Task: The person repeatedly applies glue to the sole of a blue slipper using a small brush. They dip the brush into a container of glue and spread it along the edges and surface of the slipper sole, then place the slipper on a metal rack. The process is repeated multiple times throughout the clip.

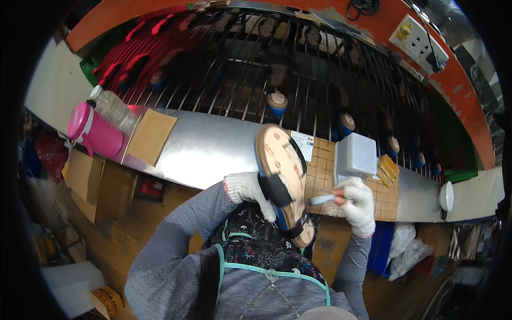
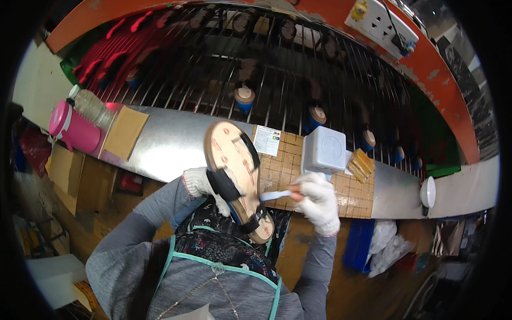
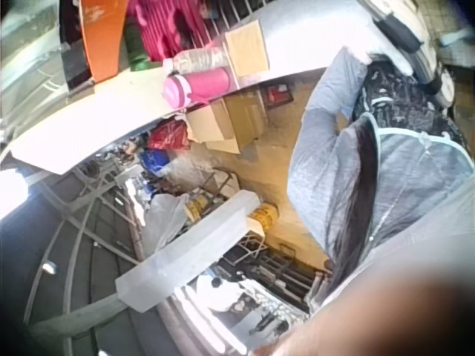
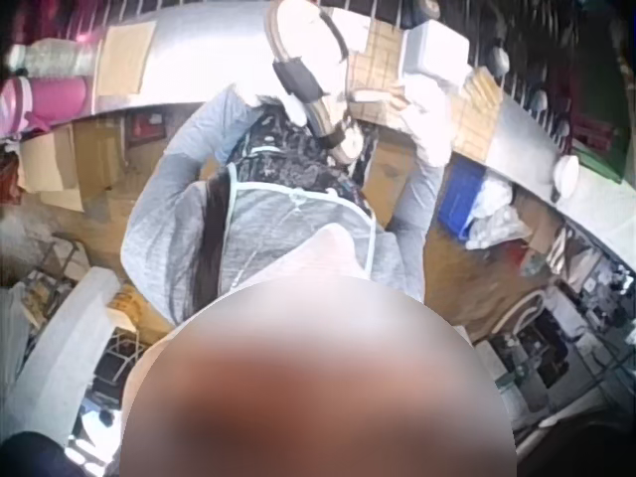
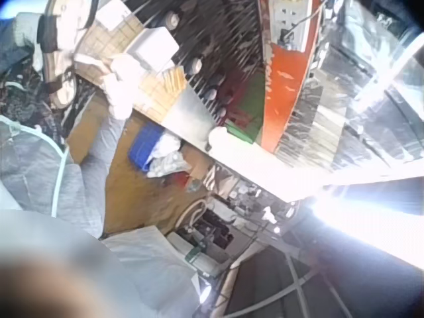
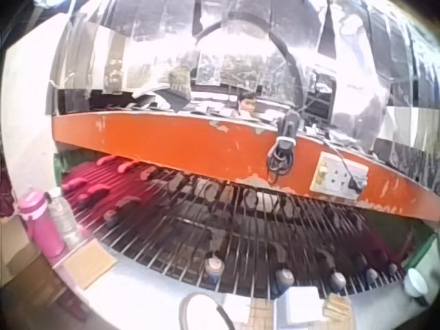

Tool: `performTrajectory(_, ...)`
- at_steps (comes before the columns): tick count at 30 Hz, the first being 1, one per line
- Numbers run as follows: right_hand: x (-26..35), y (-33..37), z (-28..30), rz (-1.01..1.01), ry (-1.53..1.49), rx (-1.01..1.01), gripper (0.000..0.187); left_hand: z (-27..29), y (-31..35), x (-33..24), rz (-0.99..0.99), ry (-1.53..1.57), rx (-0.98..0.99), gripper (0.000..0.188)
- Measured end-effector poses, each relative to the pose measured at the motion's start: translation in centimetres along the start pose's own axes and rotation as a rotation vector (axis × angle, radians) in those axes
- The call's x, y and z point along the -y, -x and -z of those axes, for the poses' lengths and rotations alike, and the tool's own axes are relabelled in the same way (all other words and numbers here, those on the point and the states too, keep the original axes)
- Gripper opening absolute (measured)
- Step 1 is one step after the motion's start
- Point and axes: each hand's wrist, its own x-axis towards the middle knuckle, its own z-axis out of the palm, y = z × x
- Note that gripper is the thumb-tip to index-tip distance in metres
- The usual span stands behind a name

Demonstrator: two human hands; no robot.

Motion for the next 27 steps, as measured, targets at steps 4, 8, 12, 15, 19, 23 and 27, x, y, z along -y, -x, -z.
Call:
performTrajectory(4, -1.0, 4.4, 0.6, -0.385, -0.307, -0.456, 0.02, 0.1, 1.5, 0.3, -0.168, 0.681, -0.259, 0.073)
performTrajectory(8, -2.5, 8.0, -0.7, -0.458, -0.396, -0.774, 0.023, -0.5, 0.6, 1.0, -0.57, 1.019, -0.279, 0.069)
performTrajectory(12, -3.3, 11.3, 0.0, -0.726, -0.033, -0.727, 0.016, 1.5, 1.5, 1.9, -0.477, 0.761, -0.429, 0.066)
performTrajectory(15, -4.0, 11.9, 0.2, -0.712, 0.452, -0.55, 0.009, 2.8, 2.4, 3.7, -0.546, 0.876, -0.439, 0.064)
performTrajectory(19, -4.3, 10.9, 0.1, -0.575, 0.883, -0.455, 0.007, 2.3, 2.1, 5.1, -0.545, 0.769, -0.434, 0.069)
performTrajectory(23, -4.2, 10.0, 0.5, -0.541, 1.027, -0.348, 0.01, 1.7, 1.7, 4.1, -0.538, 0.78, -0.458, 0.072)
performTrajectory(27, -4.5, 10.1, 1.1, -0.482, 1.003, -0.299, 0.01, 1.8, 1.4, 4.0, -0.526, 0.78, -0.485, 0.074)
